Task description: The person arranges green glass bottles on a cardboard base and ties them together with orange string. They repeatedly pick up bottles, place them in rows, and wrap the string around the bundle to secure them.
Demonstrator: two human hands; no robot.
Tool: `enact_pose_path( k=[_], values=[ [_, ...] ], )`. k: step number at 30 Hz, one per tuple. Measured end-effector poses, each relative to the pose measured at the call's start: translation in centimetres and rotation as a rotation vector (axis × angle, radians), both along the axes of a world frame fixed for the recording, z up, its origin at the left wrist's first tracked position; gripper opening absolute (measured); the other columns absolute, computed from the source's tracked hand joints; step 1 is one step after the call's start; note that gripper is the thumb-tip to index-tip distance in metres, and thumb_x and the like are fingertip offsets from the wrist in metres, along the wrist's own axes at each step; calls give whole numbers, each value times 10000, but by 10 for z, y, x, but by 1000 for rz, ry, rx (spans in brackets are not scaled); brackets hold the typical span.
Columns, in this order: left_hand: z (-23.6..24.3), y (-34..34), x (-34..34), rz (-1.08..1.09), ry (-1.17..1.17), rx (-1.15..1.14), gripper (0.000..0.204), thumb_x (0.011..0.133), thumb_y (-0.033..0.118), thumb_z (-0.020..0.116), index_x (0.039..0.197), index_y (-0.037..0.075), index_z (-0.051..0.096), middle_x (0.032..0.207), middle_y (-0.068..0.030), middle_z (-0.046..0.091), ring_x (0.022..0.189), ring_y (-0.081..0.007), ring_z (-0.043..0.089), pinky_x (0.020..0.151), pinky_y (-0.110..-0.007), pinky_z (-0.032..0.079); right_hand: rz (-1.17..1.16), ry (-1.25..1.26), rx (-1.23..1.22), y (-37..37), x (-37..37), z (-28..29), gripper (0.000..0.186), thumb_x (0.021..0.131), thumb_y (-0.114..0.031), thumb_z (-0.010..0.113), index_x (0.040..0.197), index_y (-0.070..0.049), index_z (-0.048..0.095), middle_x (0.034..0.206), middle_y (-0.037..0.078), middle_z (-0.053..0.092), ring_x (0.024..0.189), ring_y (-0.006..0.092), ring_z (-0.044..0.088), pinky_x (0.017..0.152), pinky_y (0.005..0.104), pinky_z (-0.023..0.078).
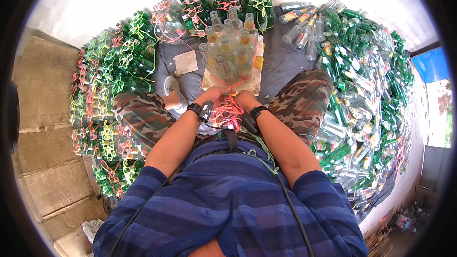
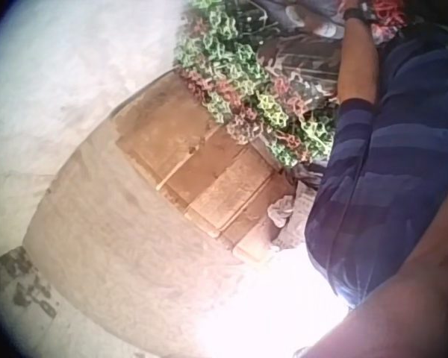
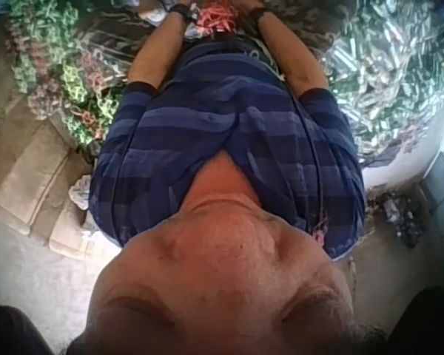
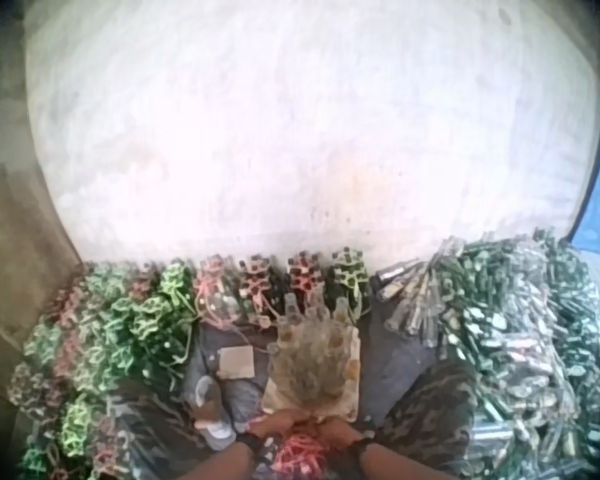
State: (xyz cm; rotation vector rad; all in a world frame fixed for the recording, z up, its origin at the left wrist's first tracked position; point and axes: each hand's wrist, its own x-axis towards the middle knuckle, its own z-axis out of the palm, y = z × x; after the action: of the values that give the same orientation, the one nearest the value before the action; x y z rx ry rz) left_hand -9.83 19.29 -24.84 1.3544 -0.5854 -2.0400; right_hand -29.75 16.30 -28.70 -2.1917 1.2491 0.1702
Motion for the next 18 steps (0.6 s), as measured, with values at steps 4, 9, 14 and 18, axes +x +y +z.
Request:
enact_pose_path(
  k=[4,9,14,18],
  values=[
    [-13,-2,2,-69,-183,-58,274,1019,283,693,1168,60,754,1141,-26,749,1031,-161,677,835,-330,486,-622,-424,473,9,5,51,289,945,-153,660,1180,8,701,1107,195,745,942,282,731,774,393,558],
    [-18,-1,-3,-75,-120,-182,268,990,225,678,1108,-3,758,1085,-55,755,1006,-164,690,890,-315,515,-757,-677,550,34,14,112,555,824,-131,776,1314,41,580,1015,98,704,864,153,650,703,327,513],
    [-47,2,-5,-184,-417,-558,340,1002,278,624,1035,-27,771,1007,-107,770,868,-182,699,776,-328,539,-761,-811,579,33,21,77,593,824,-60,762,1352,41,510,959,112,683,726,172,664,609,344,549],
    [0,10,-12,-77,-318,-391,332,1025,266,614,1017,-37,752,947,-108,752,771,-163,665,705,-315,519,-716,-682,875,22,2,87,143,972,-149,624,1062,-39,622,718,7,583,527,140,568,459,312,455]
  ],
)
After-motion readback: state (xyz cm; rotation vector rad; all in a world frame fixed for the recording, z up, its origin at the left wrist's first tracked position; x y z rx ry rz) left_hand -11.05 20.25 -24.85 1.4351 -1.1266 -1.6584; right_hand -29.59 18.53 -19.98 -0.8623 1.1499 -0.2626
